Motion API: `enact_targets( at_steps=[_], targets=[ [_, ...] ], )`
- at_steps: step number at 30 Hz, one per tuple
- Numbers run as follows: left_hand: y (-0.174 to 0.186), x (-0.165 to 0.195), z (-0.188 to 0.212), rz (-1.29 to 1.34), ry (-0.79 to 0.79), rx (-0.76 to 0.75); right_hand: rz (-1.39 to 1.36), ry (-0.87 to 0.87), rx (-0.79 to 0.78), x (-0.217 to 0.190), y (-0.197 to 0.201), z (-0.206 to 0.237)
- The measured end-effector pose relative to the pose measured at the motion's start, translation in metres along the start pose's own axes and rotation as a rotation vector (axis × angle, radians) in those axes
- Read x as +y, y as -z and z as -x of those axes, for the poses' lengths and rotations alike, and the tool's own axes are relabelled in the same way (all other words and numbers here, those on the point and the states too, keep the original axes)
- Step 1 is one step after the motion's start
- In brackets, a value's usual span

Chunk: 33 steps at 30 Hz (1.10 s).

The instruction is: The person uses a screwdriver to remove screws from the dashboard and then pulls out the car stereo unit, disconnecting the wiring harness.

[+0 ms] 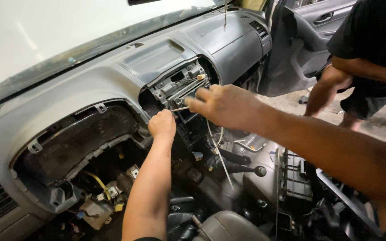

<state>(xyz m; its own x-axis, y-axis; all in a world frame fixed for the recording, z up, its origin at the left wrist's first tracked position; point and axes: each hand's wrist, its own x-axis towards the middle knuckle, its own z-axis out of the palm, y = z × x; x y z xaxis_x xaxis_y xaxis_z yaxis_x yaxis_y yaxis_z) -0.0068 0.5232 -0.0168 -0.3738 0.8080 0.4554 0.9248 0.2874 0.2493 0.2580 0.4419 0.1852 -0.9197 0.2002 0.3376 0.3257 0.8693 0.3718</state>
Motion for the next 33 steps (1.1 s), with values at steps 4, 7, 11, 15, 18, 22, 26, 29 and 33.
enact_targets(
  at_steps=[4,7,11,15,18,22,26,29,33],
  targets=[
    [0.010,0.005,0.002,-0.037,0.057,-0.019,-0.171,-0.127,0.145,-0.005,-0.002,0.002],
    [0.017,0.008,0.007,0.008,0.123,-0.046,-0.215,-0.218,0.045,-0.017,0.006,0.004],
    [0.023,0.012,0.011,0.015,0.140,-0.068,-0.260,-0.610,-0.182,-0.045,0.011,0.009],
    [0.028,0.015,0.010,-0.026,0.081,-0.038,-0.341,-0.358,0.255,-0.049,0.002,0.020],
    [0.029,0.019,0.013,-0.057,0.112,-0.125,-0.317,-0.524,0.069,-0.037,-0.003,0.021],
    [0.025,0.021,0.017,-0.065,0.076,-0.079,-0.375,-0.584,0.150,-0.016,0.004,0.020],
    [0.017,0.016,0.013,-0.069,0.074,-0.068,-0.133,-0.150,0.007,-0.007,0.012,0.020],
    [0.010,0.012,0.007,-0.060,0.079,-0.058,-0.143,-0.452,-0.260,-0.009,0.011,0.014],
    [0.005,0.010,0.004,-0.068,0.067,-0.062,-0.080,-0.201,0.098,-0.005,0.009,0.007]
  ],
)
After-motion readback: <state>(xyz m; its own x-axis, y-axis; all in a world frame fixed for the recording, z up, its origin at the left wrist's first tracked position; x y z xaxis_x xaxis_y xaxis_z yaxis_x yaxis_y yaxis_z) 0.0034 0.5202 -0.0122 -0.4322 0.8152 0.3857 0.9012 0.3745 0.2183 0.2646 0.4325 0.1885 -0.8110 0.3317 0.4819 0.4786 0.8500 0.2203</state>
